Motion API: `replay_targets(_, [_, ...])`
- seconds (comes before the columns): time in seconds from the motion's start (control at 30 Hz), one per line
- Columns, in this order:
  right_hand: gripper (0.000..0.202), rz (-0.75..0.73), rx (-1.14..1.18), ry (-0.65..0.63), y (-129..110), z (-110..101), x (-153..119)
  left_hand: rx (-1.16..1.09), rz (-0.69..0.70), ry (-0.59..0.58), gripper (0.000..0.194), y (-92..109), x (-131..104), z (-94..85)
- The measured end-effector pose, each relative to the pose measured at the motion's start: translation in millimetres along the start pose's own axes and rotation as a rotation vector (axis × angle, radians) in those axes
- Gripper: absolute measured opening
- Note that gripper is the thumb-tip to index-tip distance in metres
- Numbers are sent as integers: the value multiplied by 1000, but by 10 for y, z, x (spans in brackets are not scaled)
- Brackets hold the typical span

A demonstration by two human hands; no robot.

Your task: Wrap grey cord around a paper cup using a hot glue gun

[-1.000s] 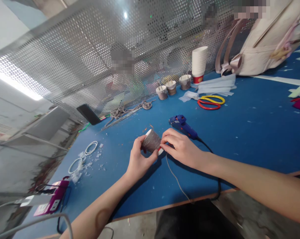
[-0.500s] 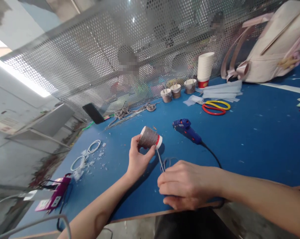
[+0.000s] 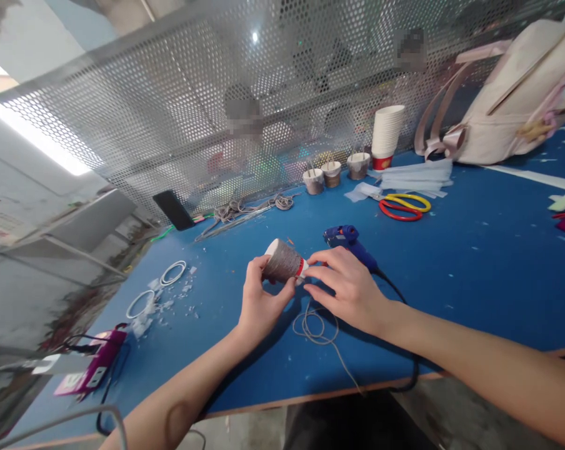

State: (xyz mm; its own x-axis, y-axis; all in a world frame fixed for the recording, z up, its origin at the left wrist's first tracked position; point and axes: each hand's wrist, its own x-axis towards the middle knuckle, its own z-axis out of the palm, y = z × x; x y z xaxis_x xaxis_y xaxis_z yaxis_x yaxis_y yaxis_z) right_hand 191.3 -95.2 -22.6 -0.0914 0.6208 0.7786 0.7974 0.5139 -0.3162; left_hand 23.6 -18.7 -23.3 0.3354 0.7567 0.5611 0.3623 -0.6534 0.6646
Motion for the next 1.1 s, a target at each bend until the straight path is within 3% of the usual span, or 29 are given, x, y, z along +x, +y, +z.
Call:
replay_targets(0.33, [15, -48, -18, -14, 39, 99, -10, 81, 17, -88, 34, 43, -71, 5])
replay_targets(0.47, [12, 46, 110, 69, 37, 83, 10, 83, -15, -87, 35, 53, -53, 11])
replay_targets(0.67, [12, 200, 182, 380, 148, -182, 124, 105, -53, -44, 35, -12, 22, 0])
replay_targets(0.83, [12, 348, 292, 841, 400, -577, 287, 133, -90, -24, 37, -98, 105, -21])
replay_targets(0.93, [25, 382, 441, 1025, 585, -762, 341, 137, -110, 5, 37, -170, 179, -44])
replay_targets(1.0, [36, 404, 485, 978, 652, -806, 336, 148, -117, 36, 39, -229, 234, -67])
replay_targets(1.07, [40, 370, 429, 817, 633, -761, 300, 166, -119, 60, 39, -293, 285, -94])
replay_targets(1.1, [37, 313, 322, 649, 588, -704, 274, 178, -115, 73, 38, -324, 306, -107])
